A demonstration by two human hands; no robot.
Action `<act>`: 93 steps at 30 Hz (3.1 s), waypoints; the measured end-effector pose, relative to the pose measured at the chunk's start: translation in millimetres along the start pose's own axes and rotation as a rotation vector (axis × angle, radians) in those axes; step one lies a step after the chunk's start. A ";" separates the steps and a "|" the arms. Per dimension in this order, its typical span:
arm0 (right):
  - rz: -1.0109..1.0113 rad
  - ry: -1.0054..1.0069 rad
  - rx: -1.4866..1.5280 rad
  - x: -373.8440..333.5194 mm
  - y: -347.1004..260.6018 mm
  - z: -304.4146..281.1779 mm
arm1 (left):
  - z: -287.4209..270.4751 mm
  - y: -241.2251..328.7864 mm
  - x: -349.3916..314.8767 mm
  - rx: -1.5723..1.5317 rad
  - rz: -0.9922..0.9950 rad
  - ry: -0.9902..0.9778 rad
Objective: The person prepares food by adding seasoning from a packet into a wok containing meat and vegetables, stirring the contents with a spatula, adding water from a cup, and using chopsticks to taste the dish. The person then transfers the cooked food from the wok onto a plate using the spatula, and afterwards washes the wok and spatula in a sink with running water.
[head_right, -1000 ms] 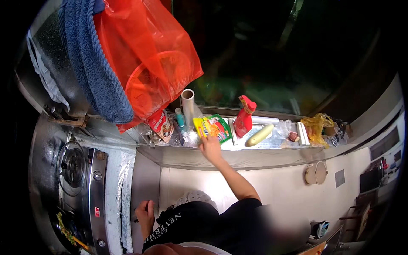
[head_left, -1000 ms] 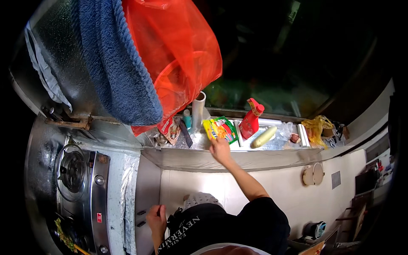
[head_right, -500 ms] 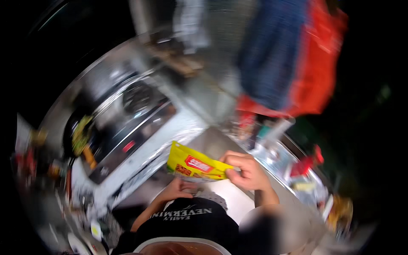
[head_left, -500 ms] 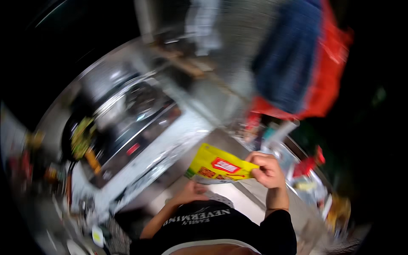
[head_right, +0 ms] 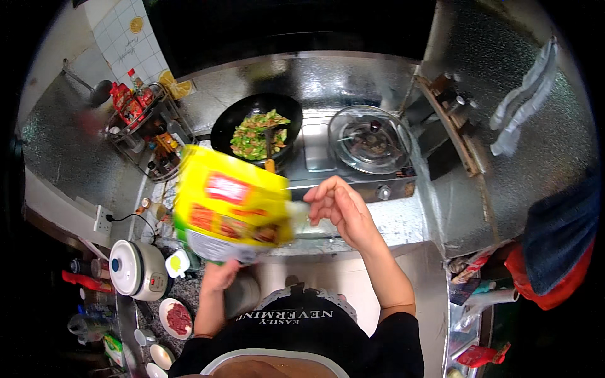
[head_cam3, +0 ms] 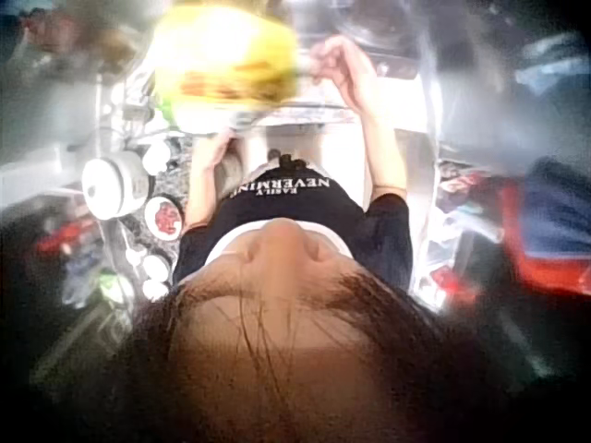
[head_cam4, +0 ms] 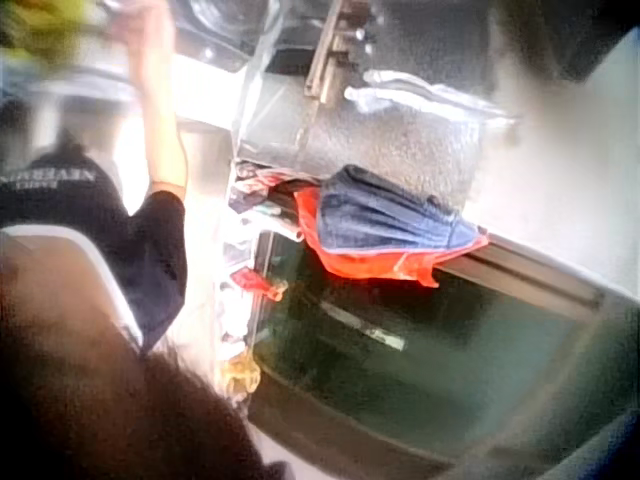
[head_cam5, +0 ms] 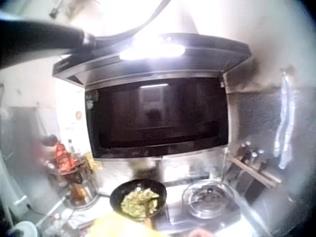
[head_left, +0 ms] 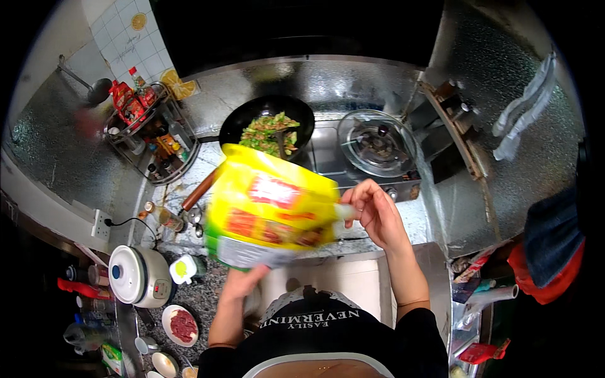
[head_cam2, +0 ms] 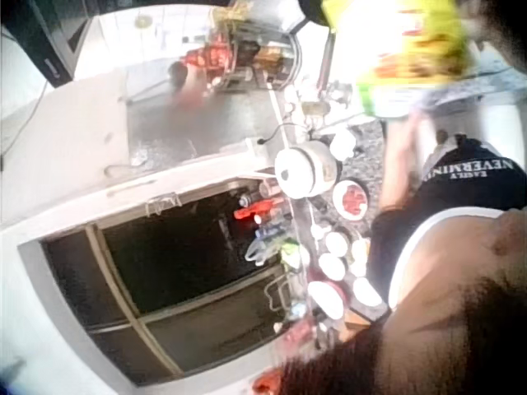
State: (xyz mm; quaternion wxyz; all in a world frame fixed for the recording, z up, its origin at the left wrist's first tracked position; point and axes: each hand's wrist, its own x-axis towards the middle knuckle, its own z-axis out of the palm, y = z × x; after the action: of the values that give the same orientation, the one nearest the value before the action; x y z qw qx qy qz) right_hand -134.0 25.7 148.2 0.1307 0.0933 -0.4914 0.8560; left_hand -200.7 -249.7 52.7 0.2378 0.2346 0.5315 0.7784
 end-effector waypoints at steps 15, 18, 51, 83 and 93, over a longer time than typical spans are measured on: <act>0.438 0.271 -0.451 -61.5 148.1 -62.9 | -161.7 76.5 204.9 0.538 0.043 0.444; 0.480 0.269 -0.541 -70.1 144.4 -74.4 | -171.8 65.9 224.4 0.632 0.038 0.443; 0.518 0.208 -0.811 -78.9 148.0 -117.7 | -185.7 47.1 244.3 1.023 0.014 0.553; 0.482 0.206 -0.930 -75.3 143.8 -133.4 | -157.1 45.7 269.1 1.252 0.189 0.555; 0.512 0.186 -0.900 -71.0 143.1 -131.6 | -187.3 33.6 272.1 0.863 0.263 0.575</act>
State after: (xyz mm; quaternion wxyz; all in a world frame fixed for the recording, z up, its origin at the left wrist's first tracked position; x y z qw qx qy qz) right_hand -115.9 61.1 -54.9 -0.0125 -0.1718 -0.8036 0.5696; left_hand -531.9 -226.0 54.0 -0.1350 0.1531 0.8129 0.5454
